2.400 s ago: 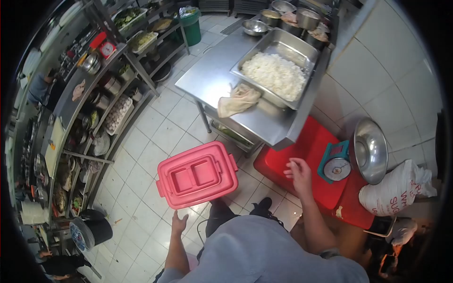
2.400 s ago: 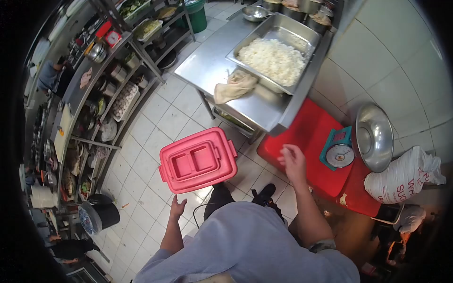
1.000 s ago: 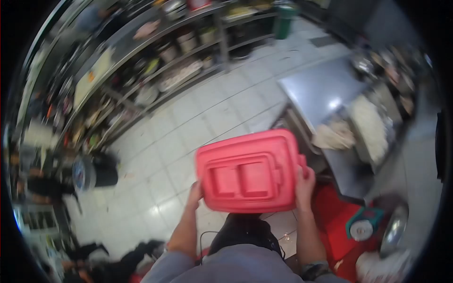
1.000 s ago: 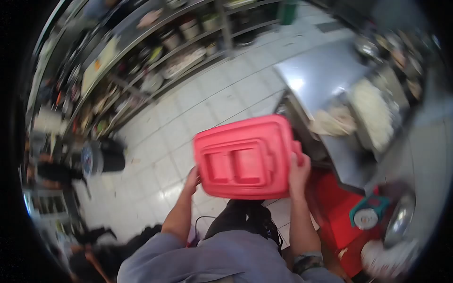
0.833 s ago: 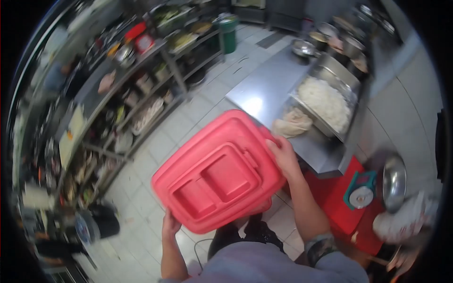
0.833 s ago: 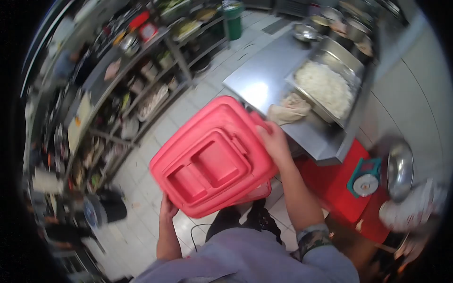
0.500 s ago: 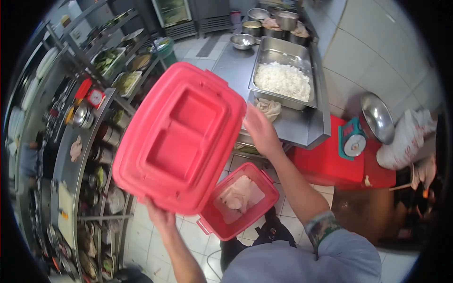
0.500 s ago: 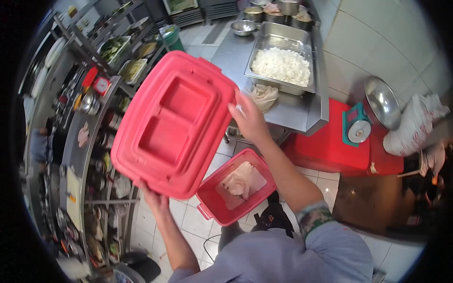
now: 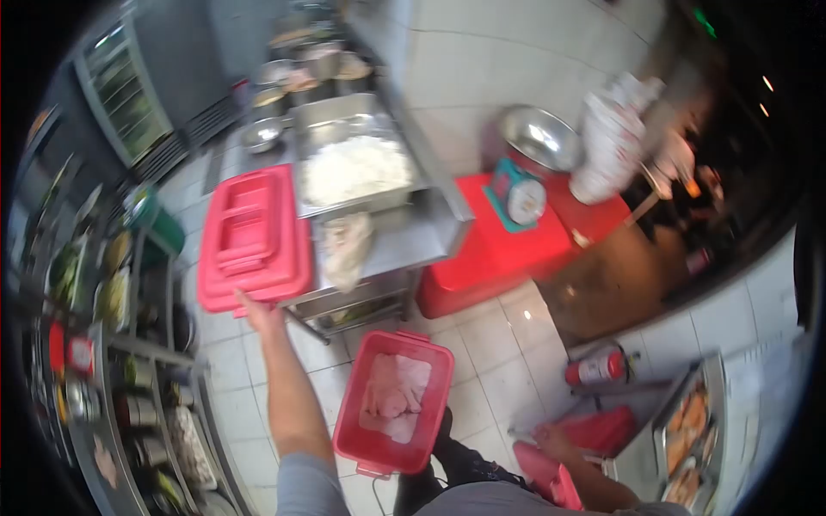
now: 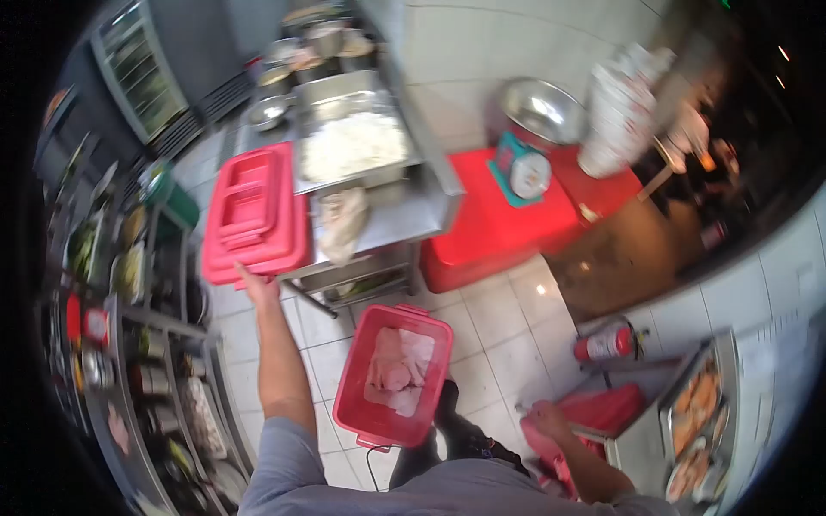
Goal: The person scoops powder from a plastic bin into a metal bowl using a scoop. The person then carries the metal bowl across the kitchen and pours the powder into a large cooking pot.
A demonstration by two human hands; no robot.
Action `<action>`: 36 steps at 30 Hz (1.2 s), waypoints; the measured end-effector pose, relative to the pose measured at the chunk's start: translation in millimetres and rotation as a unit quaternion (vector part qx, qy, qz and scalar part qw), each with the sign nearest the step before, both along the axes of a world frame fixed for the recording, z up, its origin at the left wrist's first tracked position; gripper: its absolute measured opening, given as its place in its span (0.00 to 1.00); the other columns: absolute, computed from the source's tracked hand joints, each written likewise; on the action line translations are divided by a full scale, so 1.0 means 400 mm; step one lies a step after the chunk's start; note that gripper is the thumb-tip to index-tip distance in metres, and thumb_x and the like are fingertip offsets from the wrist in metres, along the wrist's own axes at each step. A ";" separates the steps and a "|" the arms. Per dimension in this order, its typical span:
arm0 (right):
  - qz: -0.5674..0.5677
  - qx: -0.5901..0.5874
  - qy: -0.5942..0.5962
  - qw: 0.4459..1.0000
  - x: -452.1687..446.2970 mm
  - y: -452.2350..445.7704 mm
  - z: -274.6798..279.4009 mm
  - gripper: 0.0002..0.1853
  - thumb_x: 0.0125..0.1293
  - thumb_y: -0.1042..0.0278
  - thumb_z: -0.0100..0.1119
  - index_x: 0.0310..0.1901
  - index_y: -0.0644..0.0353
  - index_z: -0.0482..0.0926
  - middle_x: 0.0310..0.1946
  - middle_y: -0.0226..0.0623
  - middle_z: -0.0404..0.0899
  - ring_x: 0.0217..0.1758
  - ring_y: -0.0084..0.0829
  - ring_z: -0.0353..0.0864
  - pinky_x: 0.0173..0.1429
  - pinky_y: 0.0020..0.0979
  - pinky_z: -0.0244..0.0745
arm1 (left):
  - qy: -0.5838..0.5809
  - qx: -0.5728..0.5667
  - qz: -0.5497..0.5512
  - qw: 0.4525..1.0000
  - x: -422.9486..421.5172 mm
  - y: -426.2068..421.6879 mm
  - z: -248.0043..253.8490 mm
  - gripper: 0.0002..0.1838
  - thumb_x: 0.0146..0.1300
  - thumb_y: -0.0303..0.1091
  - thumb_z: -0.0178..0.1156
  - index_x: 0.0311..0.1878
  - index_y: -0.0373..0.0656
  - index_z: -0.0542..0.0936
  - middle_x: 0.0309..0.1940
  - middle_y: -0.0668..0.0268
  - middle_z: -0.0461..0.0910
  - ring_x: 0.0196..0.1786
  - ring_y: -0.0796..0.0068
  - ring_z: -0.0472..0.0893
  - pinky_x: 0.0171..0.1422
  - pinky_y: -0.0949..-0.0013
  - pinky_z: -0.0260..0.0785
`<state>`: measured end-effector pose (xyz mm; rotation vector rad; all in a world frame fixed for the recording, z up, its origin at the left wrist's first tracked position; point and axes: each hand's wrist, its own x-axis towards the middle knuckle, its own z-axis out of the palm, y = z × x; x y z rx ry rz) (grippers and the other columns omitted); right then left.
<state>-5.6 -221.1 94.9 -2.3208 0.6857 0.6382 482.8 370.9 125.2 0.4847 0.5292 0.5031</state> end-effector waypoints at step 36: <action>-0.203 0.042 -0.080 0.975 0.485 0.500 -0.587 0.24 0.63 0.56 0.63 0.53 0.64 0.70 0.39 0.58 0.82 0.46 0.58 0.82 0.50 0.54 0.76 | 0.304 0.589 -0.407 0.629 -0.557 0.036 -0.120 0.20 0.73 0.52 0.53 0.43 0.42 0.80 0.33 0.67 0.82 0.35 0.79 0.79 0.34 0.72 0.69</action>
